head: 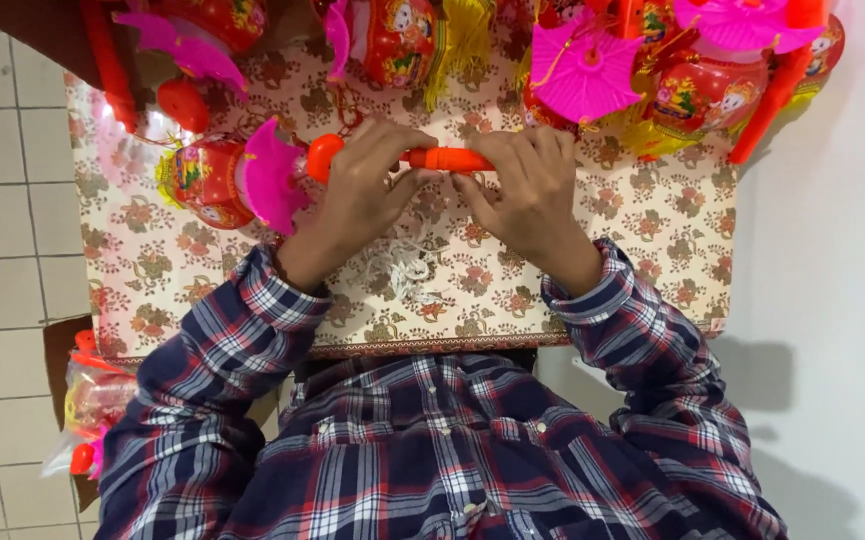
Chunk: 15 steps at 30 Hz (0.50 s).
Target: Assembling small plastic toy lanterns by attaching handles and sticks to the main bodies.
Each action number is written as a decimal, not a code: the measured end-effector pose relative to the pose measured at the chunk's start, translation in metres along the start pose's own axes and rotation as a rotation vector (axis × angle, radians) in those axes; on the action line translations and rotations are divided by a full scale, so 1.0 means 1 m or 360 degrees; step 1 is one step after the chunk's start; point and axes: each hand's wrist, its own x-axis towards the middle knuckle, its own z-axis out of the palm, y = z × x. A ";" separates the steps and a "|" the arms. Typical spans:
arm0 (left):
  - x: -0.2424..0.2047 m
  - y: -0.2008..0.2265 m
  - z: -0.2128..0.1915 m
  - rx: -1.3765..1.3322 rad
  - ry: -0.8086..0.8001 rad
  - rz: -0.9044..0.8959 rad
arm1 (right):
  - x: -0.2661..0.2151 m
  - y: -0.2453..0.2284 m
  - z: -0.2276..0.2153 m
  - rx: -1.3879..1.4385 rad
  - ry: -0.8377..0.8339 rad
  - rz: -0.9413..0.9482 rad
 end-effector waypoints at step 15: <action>0.002 0.011 -0.012 0.0020 -0.0301 0.0059 | 0.002 -0.008 -0.010 0.0505 -0.0188 0.0384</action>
